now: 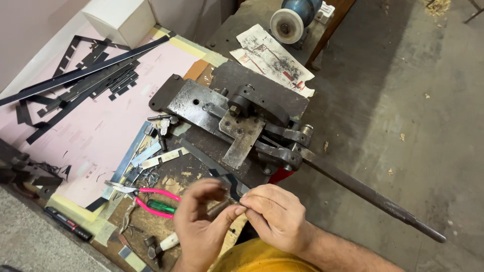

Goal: The person repeatedly picks up small black metal pieces from a wooden template, places them on a metal anvil, and strikes them with a hammer to shape them. The person also uses a manual press to bend the metal pieces. The process is repeated multiple times with different pieces.

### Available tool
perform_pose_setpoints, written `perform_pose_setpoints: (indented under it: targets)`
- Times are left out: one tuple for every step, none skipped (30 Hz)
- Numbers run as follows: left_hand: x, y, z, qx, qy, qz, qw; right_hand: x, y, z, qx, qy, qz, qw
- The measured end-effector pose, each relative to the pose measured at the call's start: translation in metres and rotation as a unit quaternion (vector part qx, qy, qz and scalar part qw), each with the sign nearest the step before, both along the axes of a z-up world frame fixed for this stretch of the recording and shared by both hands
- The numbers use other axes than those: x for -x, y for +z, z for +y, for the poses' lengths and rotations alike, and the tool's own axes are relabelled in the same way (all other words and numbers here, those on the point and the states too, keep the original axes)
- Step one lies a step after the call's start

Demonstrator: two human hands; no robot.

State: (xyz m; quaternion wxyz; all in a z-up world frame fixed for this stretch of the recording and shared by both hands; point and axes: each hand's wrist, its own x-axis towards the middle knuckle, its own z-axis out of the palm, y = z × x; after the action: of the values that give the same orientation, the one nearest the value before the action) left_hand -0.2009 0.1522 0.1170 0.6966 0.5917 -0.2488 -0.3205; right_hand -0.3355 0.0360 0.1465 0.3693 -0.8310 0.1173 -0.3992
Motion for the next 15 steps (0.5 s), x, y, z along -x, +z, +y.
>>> perform_pose_setpoints:
  targets:
    - [-0.004,0.002,-0.002,-0.023,-0.006,-0.033,0.999,0.000,-0.001,0.000,-0.001,-0.008,-0.002,1.000]
    - [-0.011,0.004,-0.003,-0.046,-0.013,-0.066,0.997,-0.001,-0.001,0.001,-0.001,-0.015,-0.003,1.000]
    - [-0.018,0.005,-0.006,-0.067,-0.019,-0.100,0.993,-0.002,-0.002,0.001,-0.001,-0.023,-0.005,1.000]
    - [-0.025,0.005,-0.009,-0.070,-0.051,-0.091,0.992,-0.004,-0.002,0.000,-0.004,-0.019,-0.003,1.000]
    - [-0.031,0.005,-0.012,-0.074,-0.082,-0.081,0.991,-0.006,-0.002,0.000,-0.008,-0.013,-0.001,1.000]
    - [-0.037,0.004,-0.015,-0.077,-0.113,-0.072,0.988,-0.008,-0.003,-0.001,-0.011,-0.008,0.001,1.000]
    - [-0.044,0.002,-0.020,-0.047,-0.117,-0.075,0.989,-0.012,-0.004,-0.003,-0.011,-0.007,0.003,1.000]
    - [-0.051,0.001,-0.024,-0.016,-0.122,-0.078,0.989,-0.016,-0.005,-0.005,-0.011,-0.005,0.005,1.000]
    - [-0.055,-0.001,-0.027,0.013,-0.127,-0.078,0.989,-0.019,-0.006,-0.005,-0.012,-0.004,0.009,1.000]
    - [-0.059,-0.002,-0.029,0.009,-0.126,-0.080,0.989,-0.021,-0.007,-0.006,-0.028,-0.006,0.016,0.999]
    - [-0.065,-0.003,-0.033,0.009,-0.127,-0.084,0.988,-0.025,-0.009,-0.008,-0.040,-0.010,0.021,0.999]
    - [-0.072,-0.004,-0.038,0.009,-0.129,-0.088,0.988,-0.029,-0.012,-0.011,-0.053,-0.015,0.026,0.998]
    - [-0.079,-0.006,-0.042,0.003,-0.153,-0.119,0.981,-0.032,-0.015,-0.013,-0.061,-0.019,0.040,0.997]
    - [-0.088,-0.009,-0.046,-0.003,-0.177,-0.149,0.973,-0.032,-0.018,-0.015,-0.070,-0.024,0.054,0.996]
    - [-0.095,-0.013,-0.049,-0.012,-0.200,-0.175,0.964,-0.028,-0.019,-0.016,-0.083,-0.026,0.071,0.994]
